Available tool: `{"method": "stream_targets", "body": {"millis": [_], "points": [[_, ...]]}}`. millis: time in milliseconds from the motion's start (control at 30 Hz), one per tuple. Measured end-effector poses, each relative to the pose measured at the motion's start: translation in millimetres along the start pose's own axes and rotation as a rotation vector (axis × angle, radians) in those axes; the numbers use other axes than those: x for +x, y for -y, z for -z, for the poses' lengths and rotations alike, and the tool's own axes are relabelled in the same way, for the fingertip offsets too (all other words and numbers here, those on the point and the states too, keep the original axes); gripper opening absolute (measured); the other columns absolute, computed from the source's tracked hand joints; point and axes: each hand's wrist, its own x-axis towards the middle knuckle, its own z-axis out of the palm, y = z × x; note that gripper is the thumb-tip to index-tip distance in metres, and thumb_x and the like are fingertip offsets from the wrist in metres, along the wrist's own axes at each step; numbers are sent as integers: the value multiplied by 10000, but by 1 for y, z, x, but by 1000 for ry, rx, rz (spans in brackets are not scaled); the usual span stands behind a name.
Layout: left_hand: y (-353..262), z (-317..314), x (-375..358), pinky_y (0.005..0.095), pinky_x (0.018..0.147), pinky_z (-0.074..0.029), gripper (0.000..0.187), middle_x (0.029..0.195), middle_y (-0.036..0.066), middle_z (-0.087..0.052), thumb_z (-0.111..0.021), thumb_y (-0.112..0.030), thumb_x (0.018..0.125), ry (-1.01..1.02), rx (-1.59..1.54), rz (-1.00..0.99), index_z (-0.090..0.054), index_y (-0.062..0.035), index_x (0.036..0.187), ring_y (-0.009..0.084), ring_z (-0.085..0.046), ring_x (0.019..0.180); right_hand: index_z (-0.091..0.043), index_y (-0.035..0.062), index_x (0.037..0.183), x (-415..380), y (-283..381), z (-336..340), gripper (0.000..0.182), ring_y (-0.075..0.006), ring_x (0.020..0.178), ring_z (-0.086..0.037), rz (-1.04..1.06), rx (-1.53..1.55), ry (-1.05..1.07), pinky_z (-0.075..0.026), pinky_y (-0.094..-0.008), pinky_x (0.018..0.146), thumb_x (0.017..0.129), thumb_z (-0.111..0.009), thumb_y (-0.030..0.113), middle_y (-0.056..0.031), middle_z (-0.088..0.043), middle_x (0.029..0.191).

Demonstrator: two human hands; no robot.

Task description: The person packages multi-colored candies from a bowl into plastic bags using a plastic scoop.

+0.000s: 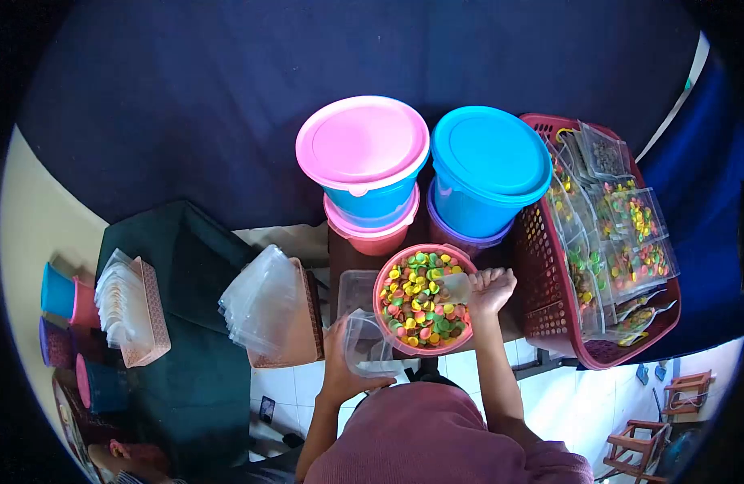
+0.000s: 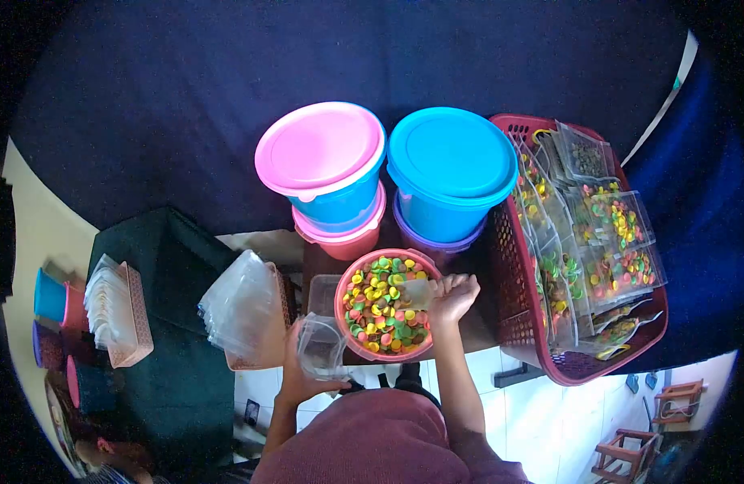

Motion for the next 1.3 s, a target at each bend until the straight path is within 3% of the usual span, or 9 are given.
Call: {"method": "stream_targets", "body": {"millis": [200,500,600,767,933,1033,1133,1167,1300], "points": [[4,-9,7,433,950,-255,1184,1222,187,-334,-845,-382,354,96,274,-106,-210,4,1276,322,-313,1157,-279,132,536,6,1,5,377,-134,407,-179,-79,75,-54,-220,-272,414,840,-321,352,1,-201,449],[-30,-21,24,459,959,-177,1188,1209,173,-348,-832,-385,332,110,453,5,-223,-15,1283,326,-309,1146,-301,115,582,8,18,-17,338,-135,420,-198,-283,166,-89,-251,-275,427,840,-349,326,-2,-232,484],[-40,-29,24,576,977,-78,1136,1237,106,-336,-805,-384,377,73,428,96,-211,-94,1302,308,-290,1172,-319,157,558,-3,13,-27,350,-121,397,-233,-358,75,160,-273,-271,425,836,-388,359,26,-250,477],[-46,-36,21,574,973,-96,1160,1245,128,-338,-820,-359,350,23,440,120,-210,-120,1306,312,-290,1176,-312,141,556,-66,1,-70,405,-107,401,-240,-413,-245,187,-264,-247,419,852,-387,406,29,-238,479],[-45,-43,14,577,970,-104,1152,1246,145,-331,-823,-355,349,9,461,153,-220,-117,1301,332,-281,1181,-427,46,586,-74,-3,-55,346,-134,498,-399,-357,-480,597,-369,-287,540,880,-428,229,-37,-414,560],[-42,-45,9,587,963,-111,1152,1243,153,-325,-824,-370,350,-50,452,140,-221,-98,1292,343,-277,1183,-575,-23,770,-67,17,-58,211,-178,759,-551,264,-1135,1211,-419,-293,698,856,-457,130,-97,-571,775],[-41,-42,6,587,963,-108,1167,1241,162,-321,-825,-375,342,-82,452,147,-214,-85,1292,355,-280,1179,-590,-28,774,-71,39,-67,197,-183,705,-560,132,-1323,1280,-433,-290,666,842,-470,113,-102,-569,732],[-43,-41,6,584,955,-126,1161,1230,175,-328,-827,-373,340,-78,465,153,-223,-75,1286,359,-293,1166,-599,-15,806,-68,38,-59,168,-193,576,-573,204,-1235,1273,-438,-284,525,819,-519,132,-96,-599,692],[-42,-36,6,553,947,-162,1152,1224,180,-336,-828,-371,340,-62,458,117,-235,-66,1279,353,-309,1147,-610,-10,781,-64,64,-52,242,-77,494,-504,117,-1214,884,-404,-231,454,853,-482,182,-56,-588,600]]}}
